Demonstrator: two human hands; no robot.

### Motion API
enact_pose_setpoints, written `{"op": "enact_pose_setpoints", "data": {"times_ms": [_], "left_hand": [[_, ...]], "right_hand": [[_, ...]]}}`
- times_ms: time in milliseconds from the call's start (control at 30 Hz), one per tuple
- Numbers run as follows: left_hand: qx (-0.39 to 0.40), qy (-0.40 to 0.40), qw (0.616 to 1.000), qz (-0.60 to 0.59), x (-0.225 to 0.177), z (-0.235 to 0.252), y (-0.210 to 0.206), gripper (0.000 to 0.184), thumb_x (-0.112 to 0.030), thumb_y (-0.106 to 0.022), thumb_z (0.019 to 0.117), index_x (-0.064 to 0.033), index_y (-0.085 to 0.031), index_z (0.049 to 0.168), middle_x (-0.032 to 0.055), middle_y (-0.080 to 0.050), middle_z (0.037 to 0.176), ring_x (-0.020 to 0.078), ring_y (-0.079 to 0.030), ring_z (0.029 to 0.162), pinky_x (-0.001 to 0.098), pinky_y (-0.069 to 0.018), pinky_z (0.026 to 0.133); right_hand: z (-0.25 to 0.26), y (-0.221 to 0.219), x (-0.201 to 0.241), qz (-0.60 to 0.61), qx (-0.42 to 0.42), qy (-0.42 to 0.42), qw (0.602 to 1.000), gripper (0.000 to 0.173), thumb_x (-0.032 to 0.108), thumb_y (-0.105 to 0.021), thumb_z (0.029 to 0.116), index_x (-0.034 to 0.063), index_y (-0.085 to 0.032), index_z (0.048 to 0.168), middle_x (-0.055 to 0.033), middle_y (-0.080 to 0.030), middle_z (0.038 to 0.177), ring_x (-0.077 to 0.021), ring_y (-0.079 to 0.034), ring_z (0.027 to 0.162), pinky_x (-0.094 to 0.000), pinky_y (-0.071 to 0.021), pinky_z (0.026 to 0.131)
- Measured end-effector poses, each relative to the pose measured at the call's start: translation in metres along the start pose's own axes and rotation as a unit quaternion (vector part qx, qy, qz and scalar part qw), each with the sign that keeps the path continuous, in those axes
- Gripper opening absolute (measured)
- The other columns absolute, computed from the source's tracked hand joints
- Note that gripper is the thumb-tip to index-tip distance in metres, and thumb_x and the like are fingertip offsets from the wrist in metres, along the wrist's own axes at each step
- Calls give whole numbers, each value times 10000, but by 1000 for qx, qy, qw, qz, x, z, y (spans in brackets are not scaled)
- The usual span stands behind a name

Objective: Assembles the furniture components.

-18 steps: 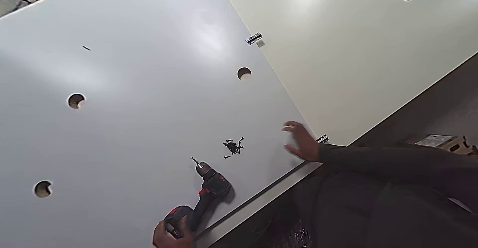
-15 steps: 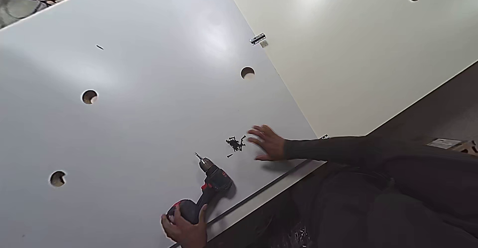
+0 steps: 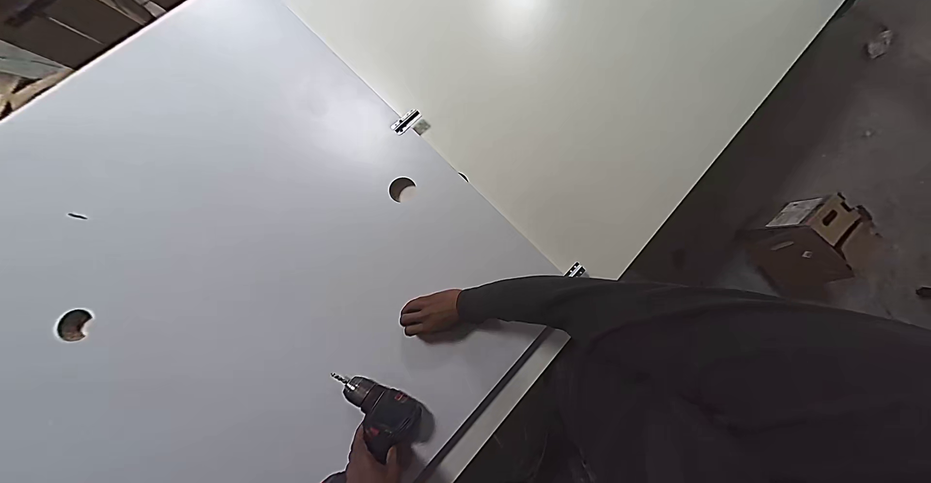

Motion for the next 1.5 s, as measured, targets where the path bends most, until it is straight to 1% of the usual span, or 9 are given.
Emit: {"op": "enact_pose_setpoints", "data": {"times_ms": [133,300,433,633,867,1000,1133,1333,1500], "left_hand": [[-25,35,997,-58,-4,-6,-8,771,49,-681,818,80,-360,1517,360,-489,1446,506,-498,1338,631,-370,1131],[-24,80,991,-105,-71,-22,-28,764,1,-702,863,38,-350,1541,347,-528,1412,488,-540,1298,605,-415,1100],[-24,72,981,-177,-137,-38,-41,778,0,-729,845,30,-367,1532,337,-534,1403,455,-555,1273,585,-434,1079],[-70,76,954,-283,-250,-69,-35,770,-28,-746,824,10,-395,1509,270,-613,1286,264,-651,1078,432,-547,925],[-85,31,925,-370,-372,-68,-32,750,-54,-742,831,22,-398,1493,195,-639,1267,160,-675,1059,315,-571,916],[-12,-16,920,-392,-452,-49,-47,743,-174,-666,861,19,-358,1510,184,-614,1288,166,-650,1078,338,-565,915],[32,-68,902,-426,-543,-13,-86,741,-116,-726,868,65,-354,1483,238,-629,1245,233,-677,1045,396,-589,897],[39,23,966,-256,-663,59,-157,798,-324,-876,793,-32,-484,1423,219,-711,1126,376,-698,1039,574,-556,921],[92,51,979,-177,-714,89,-190,917,-383,-811,857,-14,-309,1530,247,-669,1248,396,-662,1173,574,-539,987]], "right_hand": [[-64,53,-55,-24,-21,-43,999,286,45,-476,1039,-12,-664,1246,-190,-628,1339,-359,-552,1318,-433,-434,1137],[-156,116,-113,-32,-67,-142,987,266,75,-463,1048,-41,-640,1210,-218,-614,1311,-367,-546,1310,-426,-417,1153],[-218,175,-122,-6,7,-279,960,351,120,-394,1095,-24,-577,1358,-220,-556,1449,-338,-497,1402,-420,-376,1182],[-271,156,-175,-69,-183,-252,948,290,222,-503,1071,11,-689,1140,-177,-637,1262,-321,-548,1307,-393,-411,1162],[-279,162,-182,-33,-211,-250,944,296,249,-512,1061,37,-695,1158,-155,-644,1265,-307,-549,1310,-388,-382,1182],[-330,192,-176,55,-352,-311,881,262,222,-576,1027,7,-690,1124,-173,-646,1279,-295,-559,1320,-385,-436,1154],[-433,209,-170,123,-416,-417,799,283,217,-622,1001,-9,-641,1170,-192,-623,1297,-300,-577,1282,-430,-487,1097],[-587,228,-133,112,-444,-533,711,368,198,-597,1006,-73,-586,1255,-213,-659,1226,-263,-653,1171,-397,-534,1050],[-660,242,-96,90,-487,-568,658,343,128,-614,998,-94,-557,1253,-238,-673,1134,-280,-687,1065,-421,-572,967]]}}
Point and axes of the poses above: each hand's wrist, its own z-axis towards the middle knuckle, its own y-axis out of the back of the hand, x = y × z, the point moved 7 cm from there along z, towards the middle knuckle
